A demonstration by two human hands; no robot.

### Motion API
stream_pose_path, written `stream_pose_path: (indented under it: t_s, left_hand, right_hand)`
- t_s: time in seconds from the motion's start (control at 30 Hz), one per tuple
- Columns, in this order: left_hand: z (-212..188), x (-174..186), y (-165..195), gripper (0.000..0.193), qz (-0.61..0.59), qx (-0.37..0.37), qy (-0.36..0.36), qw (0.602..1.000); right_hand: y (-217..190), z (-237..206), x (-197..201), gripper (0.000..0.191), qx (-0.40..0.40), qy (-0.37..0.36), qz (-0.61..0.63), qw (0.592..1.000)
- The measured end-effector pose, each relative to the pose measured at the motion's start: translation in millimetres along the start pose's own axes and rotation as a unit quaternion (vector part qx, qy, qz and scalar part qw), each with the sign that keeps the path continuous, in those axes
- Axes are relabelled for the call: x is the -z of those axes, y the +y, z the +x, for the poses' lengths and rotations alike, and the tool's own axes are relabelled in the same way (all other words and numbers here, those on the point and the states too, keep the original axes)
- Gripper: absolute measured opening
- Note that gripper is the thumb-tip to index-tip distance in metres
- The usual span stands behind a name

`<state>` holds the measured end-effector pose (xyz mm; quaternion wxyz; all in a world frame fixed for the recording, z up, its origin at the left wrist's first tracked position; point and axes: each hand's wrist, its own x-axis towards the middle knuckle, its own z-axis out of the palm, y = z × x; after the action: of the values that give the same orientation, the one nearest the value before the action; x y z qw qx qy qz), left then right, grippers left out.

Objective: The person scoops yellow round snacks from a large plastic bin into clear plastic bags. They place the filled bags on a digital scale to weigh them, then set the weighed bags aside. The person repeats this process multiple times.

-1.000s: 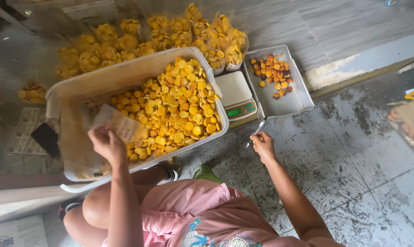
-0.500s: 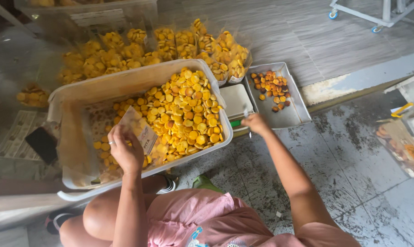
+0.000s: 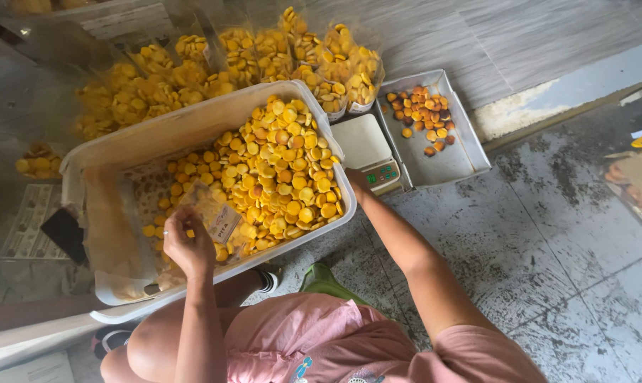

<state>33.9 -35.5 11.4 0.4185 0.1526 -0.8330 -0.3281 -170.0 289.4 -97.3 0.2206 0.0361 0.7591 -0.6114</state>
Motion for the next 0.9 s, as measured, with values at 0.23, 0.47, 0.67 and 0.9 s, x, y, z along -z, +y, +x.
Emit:
stream_pose_path:
  t_s: [0.23,0.47,0.67,0.9]
  left_hand:
    - [19.9,8.0,6.5,0.024,-0.104,0.080,-0.041,0.990]
    - [38.7,-26.8,20.1,0.009,-0.335,0.163,-0.170,0.912]
    - [50.6,-23.3,-11.0,0.014,-0.261,0.227,-0.172,0.922]
    - [51.1,-19.5,-36.1,0.012,-0.225,0.256,-0.157,0.927]
  right_hand:
    - [-46.1,14.6,30.2,0.011,0.249,0.301,-0.140,0.910]
    - [-105.6,-47.0,-99.5,0.038,0.358,-0.103,-0.032,0.928]
    - [-120.4,-54.6,-188.0,0.006,0.379,-0.109,-0.001,0.919]
    - [-128.0,-77.9,-214.6,0.009,0.538,-0.024,-0.138,0.831]
